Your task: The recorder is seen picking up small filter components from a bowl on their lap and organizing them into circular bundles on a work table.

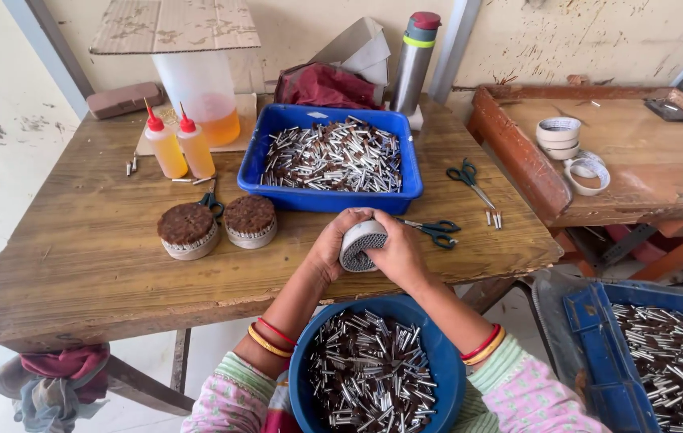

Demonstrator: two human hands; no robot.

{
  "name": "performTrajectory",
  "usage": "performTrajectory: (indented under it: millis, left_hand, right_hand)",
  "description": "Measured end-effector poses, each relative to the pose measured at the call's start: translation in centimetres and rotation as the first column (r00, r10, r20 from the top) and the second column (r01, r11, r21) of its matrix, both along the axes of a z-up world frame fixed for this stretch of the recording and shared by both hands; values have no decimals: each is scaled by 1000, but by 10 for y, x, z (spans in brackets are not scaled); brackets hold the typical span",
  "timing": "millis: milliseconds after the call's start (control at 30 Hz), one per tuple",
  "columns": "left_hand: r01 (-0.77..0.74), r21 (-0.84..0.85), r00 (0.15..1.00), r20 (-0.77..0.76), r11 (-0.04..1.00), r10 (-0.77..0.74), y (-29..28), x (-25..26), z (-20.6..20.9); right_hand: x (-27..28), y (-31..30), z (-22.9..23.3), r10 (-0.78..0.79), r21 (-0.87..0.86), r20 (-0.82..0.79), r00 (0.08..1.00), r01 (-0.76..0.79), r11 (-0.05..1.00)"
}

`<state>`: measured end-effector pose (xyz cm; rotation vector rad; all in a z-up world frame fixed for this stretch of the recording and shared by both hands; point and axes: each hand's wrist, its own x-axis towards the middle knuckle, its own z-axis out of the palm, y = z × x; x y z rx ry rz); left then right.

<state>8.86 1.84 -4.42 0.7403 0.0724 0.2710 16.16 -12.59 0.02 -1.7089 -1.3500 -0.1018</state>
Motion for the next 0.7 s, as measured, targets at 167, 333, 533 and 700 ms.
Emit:
performTrajectory:
  millis: [167, 333, 533, 700]
  left_hand:
    - [-97, 60, 993, -55, 993, 101, -7, -4, 21]
    - [-91, 26, 993, -78, 996, 93, -5, -4, 21]
    - [-271, 189, 955, -69, 944, 288, -18, -21, 27]
    - [-425, 893, 734, 247, 145, 632, -47, -58, 73]
  right_hand:
    - [4, 6, 6, -52, 29, -21, 998, 53, 998]
    - [8, 1, 9, -23, -2, -20, 1000, 23, 1000]
    - [1, -13, 20, 295, -13, -173, 940, -302, 953]
    - [-18, -54, 27, 227, 136, 53, 972, -232, 963]
